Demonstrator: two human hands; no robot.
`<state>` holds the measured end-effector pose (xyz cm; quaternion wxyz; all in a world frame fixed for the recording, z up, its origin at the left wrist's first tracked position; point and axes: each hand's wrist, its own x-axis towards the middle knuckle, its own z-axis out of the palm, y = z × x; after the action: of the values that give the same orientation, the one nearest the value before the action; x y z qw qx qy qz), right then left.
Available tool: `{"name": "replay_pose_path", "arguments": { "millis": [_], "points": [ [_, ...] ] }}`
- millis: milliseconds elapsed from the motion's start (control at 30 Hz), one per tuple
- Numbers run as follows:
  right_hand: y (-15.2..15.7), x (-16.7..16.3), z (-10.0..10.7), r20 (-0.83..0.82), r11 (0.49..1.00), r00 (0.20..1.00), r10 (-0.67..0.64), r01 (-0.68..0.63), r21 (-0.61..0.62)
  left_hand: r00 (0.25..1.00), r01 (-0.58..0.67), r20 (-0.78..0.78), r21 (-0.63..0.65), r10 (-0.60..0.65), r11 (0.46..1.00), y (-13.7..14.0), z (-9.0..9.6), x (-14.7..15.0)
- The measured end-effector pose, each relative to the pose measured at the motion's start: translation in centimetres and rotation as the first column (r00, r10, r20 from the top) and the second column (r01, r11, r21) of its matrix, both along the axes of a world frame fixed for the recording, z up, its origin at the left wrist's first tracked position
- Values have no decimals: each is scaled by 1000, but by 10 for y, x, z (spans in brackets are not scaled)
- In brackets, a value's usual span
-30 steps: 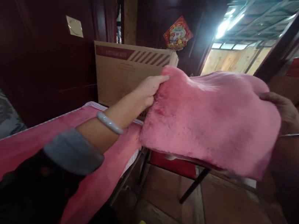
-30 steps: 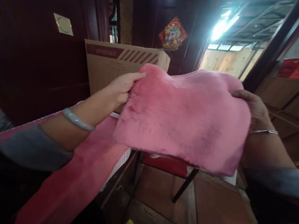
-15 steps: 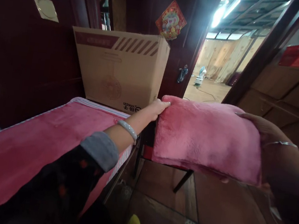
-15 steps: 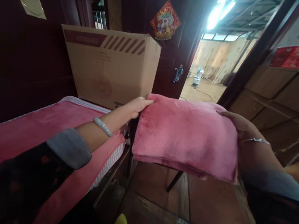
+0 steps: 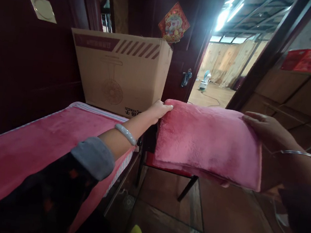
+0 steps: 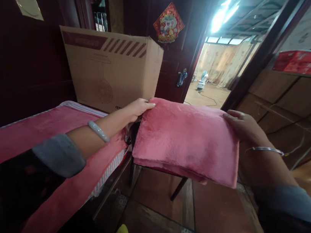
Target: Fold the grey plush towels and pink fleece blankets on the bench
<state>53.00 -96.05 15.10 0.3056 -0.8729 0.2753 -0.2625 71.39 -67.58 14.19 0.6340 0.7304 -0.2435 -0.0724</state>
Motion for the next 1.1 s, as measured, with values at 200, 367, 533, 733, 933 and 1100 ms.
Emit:
{"name": "replay_pose_path", "arguments": {
  "millis": [200,367,533,733,933,1100],
  "points": [
    [17,16,2,-19,781,971,237,-203,-590,685,-273,726,343,-69,899,-7,15,-48],
    [27,32,-32,-155,680,916,369,-380,-627,599,-292,726,590,-337,753,-7,-22,-71],
    [30,31,-33,-126,690,920,370,-363,-626,584,-288,734,586,-346,757,-4,-31,-61],
    [37,31,-27,-114,698,918,379,-365,-616,583,-236,720,594,-377,769,3,-23,-54],
    [33,30,-26,-122,703,925,361,-355,-616,444,-190,806,512,-391,838,36,-36,-68],
    [83,9,-24,67,726,953,296,-178,-665,381,-175,775,595,-504,784,94,-63,-115]
  ]
}}
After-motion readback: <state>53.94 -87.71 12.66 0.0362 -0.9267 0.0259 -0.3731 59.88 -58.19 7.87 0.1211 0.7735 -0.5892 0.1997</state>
